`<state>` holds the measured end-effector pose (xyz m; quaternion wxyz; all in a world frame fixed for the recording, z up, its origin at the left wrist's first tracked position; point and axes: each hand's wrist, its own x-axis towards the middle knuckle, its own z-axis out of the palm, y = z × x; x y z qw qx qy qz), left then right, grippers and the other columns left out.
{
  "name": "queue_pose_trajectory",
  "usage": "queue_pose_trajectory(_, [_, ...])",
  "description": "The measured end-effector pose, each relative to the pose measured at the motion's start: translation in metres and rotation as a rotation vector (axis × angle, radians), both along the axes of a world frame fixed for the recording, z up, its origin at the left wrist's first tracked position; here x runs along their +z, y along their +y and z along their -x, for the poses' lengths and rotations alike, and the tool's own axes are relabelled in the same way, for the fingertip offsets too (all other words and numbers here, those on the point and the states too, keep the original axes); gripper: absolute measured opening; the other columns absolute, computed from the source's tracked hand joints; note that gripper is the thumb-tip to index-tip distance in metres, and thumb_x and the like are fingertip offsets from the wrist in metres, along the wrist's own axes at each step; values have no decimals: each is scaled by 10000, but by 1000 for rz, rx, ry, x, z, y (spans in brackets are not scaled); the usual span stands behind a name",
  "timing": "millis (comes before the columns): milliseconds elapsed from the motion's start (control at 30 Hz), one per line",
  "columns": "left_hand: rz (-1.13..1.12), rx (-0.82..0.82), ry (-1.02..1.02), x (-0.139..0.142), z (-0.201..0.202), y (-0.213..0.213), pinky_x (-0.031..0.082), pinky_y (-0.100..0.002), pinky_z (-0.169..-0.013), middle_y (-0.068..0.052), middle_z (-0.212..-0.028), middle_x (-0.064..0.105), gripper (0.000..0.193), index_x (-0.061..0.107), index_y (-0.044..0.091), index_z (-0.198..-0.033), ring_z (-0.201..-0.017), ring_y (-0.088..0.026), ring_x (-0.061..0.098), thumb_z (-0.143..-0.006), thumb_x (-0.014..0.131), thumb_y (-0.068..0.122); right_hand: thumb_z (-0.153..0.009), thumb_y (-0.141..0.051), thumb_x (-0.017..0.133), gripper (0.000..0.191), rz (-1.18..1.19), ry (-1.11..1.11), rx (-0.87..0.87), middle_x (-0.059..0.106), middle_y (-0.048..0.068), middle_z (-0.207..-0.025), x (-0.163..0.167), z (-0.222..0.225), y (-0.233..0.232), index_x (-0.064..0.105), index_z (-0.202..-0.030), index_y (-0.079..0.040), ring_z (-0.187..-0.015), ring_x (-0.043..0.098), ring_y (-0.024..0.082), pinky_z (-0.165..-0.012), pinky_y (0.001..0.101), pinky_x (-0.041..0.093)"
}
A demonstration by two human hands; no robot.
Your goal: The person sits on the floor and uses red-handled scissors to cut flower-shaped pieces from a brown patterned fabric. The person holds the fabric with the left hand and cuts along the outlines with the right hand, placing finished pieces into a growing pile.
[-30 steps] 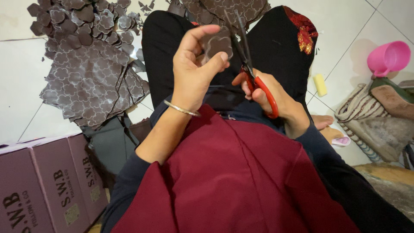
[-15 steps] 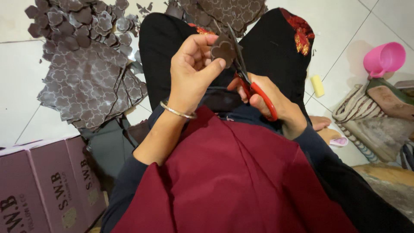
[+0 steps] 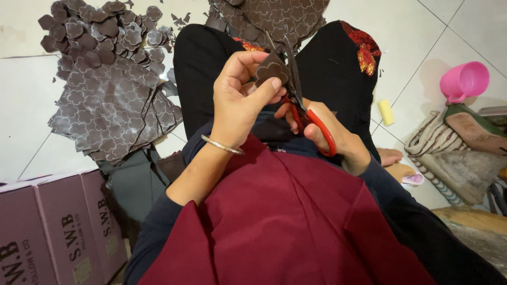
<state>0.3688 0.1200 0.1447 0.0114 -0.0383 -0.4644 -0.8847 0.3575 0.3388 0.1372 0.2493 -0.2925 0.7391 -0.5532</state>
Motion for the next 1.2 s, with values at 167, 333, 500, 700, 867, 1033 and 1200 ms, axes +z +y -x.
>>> queue_pose_trajectory(167, [-18, 22, 15, 0, -2, 2, 637, -264, -841, -83, -1102, 686, 341, 573, 4, -1272, -935, -130, 719, -975, 727, -61, -773, -1007, 397, 1111, -2, -10, 14, 518, 0, -836, -2, -1, 0, 606, -1185, 4, -744, 500, 97, -682, 259, 433])
queue_pose_trajectory(333, [-17, 36, 20, 3, -4, 1, 627, -249, -818, -76, -1077, 682, 357, 560, 5, -1276, -919, -116, 708, -969, 725, -75, -769, -1011, 403, 1093, 5, -19, 12, 521, -2, -811, -2, -2, 0, 607, -1124, 2, -737, 507, 97, -679, 256, 445])
queue_pose_trajectory(500, [-8, 41, 25, 6, -5, 1, 628, -244, -811, -80, -1055, 682, 368, 553, 0, -1274, -904, -112, 706, -965, 733, -86, -720, -1035, 414, 1037, 6, -65, -43, 535, -9, -780, 3, -8, 3, 571, -972, -41, -703, 515, 88, -624, 247, 442])
queue_pose_trajectory(700, [10, 41, 32, 5, -6, 0, 630, -241, -803, -87, -1045, 681, 366, 554, -3, -1275, -887, -117, 713, -967, 736, -84, -603, -1068, 452, 1047, -4, -179, -85, 510, -22, -753, 4, -10, 0, 529, -903, -68, -667, 507, 73, -602, 242, 460])
queue_pose_trajectory(867, [-17, 52, 39, 4, -7, 1, 640, -259, -846, -84, -1075, 679, 369, 543, -2, -1287, -937, -114, 705, -976, 726, -83, -672, -1041, 458, 1092, 12, -195, 2, 534, 6, -846, 13, -9, -1, 581, -1060, -27, -749, 515, 94, -687, 253, 471])
queue_pose_trajectory(1033, [-57, 54, 27, 3, -7, 4, 635, -268, -860, -81, -1116, 671, 378, 537, -2, -1308, -963, -120, 703, -984, 717, -74, -746, -988, 512, 1099, 67, -243, -38, 533, 32, -950, 24, -18, 1, 579, -1202, 10, -854, 500, 127, -805, 279, 469])
queue_pose_trajectory(1200, [-40, 63, 35, 3, -7, 3, 636, -271, -873, -81, -1123, 670, 378, 541, -4, -1320, -974, -125, 705, -994, 717, -79, -762, -978, 516, 1068, 31, -253, -117, 496, 28, -954, 32, -24, -1, 568, -1183, 2, -875, 486, 133, -828, 288, 456])
